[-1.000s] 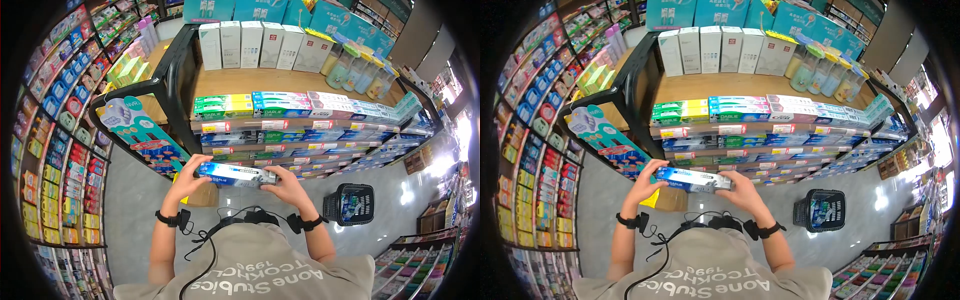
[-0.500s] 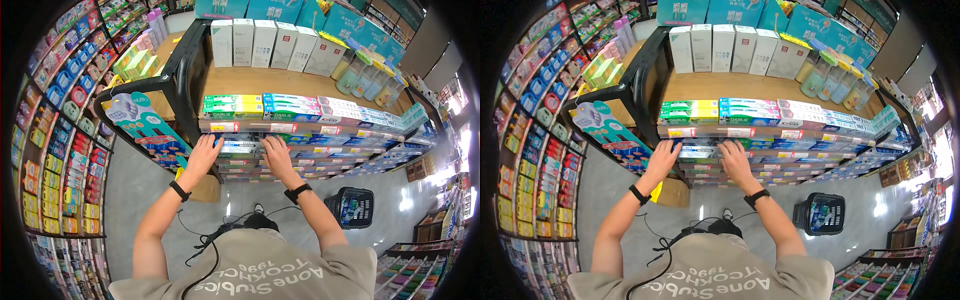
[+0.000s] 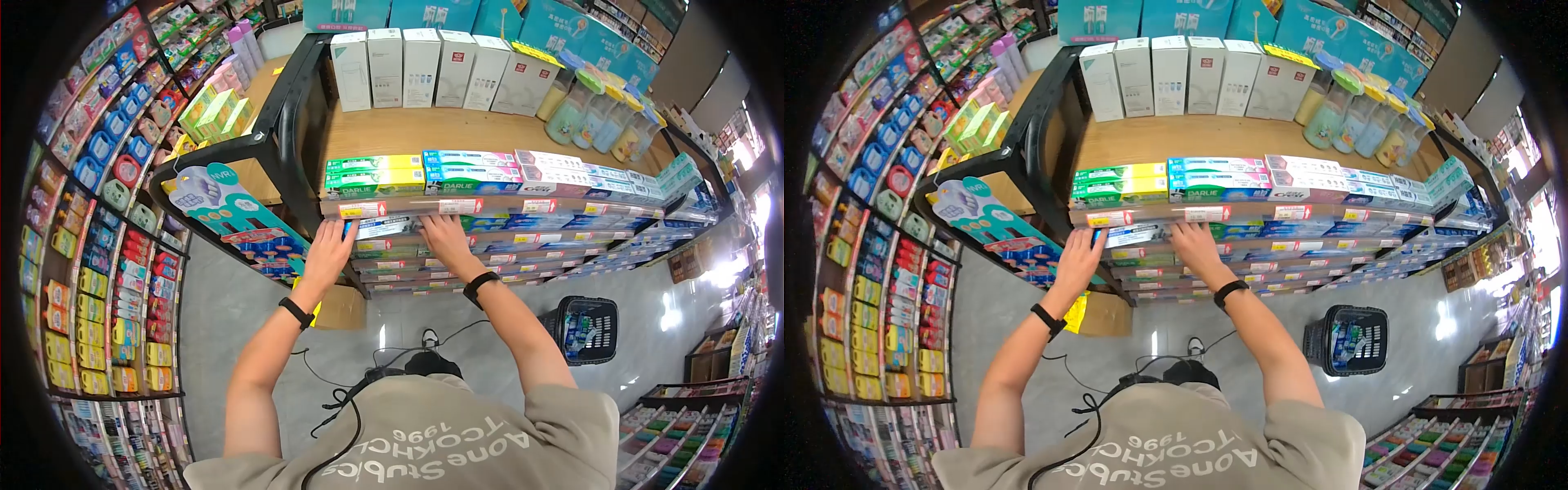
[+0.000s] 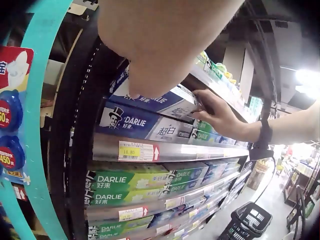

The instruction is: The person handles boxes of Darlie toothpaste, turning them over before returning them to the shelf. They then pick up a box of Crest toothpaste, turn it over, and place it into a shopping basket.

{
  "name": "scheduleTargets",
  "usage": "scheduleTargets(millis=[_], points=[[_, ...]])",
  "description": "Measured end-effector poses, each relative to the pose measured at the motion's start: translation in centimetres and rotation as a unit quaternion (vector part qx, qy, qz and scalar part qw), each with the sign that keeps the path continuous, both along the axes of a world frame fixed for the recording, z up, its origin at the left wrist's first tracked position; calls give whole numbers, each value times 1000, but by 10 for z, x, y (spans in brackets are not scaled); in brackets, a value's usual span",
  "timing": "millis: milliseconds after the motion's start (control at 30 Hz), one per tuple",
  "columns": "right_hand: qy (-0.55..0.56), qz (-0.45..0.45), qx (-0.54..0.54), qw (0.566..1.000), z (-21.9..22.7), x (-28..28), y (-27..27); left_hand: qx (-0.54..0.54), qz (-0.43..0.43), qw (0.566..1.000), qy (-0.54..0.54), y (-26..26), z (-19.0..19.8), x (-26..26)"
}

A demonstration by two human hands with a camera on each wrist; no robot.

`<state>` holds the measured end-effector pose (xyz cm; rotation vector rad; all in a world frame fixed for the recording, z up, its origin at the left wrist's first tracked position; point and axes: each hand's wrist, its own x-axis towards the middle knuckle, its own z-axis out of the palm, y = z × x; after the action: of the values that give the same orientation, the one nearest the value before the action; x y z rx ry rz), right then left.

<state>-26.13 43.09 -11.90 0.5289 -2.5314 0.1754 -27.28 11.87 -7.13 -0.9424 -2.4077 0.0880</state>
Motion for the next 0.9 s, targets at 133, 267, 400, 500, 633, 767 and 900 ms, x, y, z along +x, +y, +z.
scheduleTargets(millis=[133, 267, 400, 500, 633, 767, 900], points=[[-36, -10, -21, 999, -5, -8, 0, -14, -1, 1000, 16, 3, -2, -4], [-129, -21, 1, 991, -5, -12, 4, -8, 33, 999, -25, 10, -23, -15], [-58, -10, -18, 998, -1, -14, 2, 2, 50, 999, -20, 20, -27, -22], [-46, -13, -24, 999, -2, -16, -1, 6, 44, 999, -21, 22, -30, -29], [-47, -29, -69, 996, -14, -18, -3, -23, 79, 993, -87, 30, -38, -41], [-100, -41, -77, 991, -13, -19, -1, -18, 60, 997, -42, 29, -44, -51], [-126, -64, -49, 989, -9, -22, -3, 8, 70, 997, -41, 30, -48, -57]])
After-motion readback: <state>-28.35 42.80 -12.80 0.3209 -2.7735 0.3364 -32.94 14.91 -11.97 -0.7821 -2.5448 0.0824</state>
